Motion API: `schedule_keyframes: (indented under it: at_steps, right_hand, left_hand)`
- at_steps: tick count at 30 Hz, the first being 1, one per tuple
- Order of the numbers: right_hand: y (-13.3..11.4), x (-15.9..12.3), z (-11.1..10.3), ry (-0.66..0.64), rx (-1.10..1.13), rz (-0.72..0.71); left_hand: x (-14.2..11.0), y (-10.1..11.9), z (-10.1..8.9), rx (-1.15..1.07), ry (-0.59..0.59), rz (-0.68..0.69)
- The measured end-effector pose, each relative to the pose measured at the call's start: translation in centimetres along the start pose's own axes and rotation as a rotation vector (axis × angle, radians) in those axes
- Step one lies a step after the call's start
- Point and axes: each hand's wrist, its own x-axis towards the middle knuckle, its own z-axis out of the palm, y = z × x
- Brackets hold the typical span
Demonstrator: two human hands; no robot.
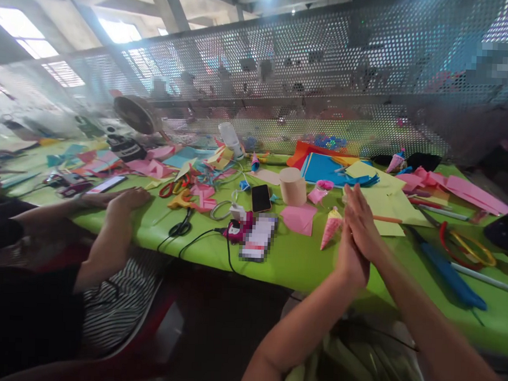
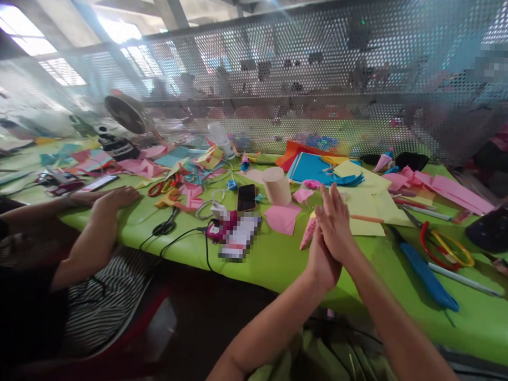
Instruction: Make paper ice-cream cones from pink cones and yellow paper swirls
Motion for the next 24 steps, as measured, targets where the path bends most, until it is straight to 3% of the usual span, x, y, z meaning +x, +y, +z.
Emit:
schedule_keyframes:
  at_steps: [2,8,10,15,20,24]
  right_hand:
    - [-0.2,0.1,-0.1,0.016,-0.001,-0.016]
    - [-1.3,-3.9,1.9,-0.163,0.021,-0.129]
    - [-0.8,-3.1,1.8,-0.130,-0.003,-0.082]
    - [0.9,2.0,-0.5,0.004,-0.007,0.027]
    - [0.5,4.6,-2.3,-0.041,0.162,0.064]
    - [-1.0,3.1,-0.9,0.021,-0.169,-0.021]
  left_hand:
    - [0.2,0.3,-0.5,-0.047,-0.042,-0.018]
    - [0.5,0.4,-0.9,-0.031,0.137,0.062]
    - [0.3,0.1,-0.9,-0.052,0.114,0.039]
    - [0.0,0.3,-1.8,-0.344,-0.127,-0.115]
    - [0.1,1.5,-2.5,-0.497,-0.124,-0.183]
    - [0.2,2.2,-1.6,-0.383,-0.147,-0.133]
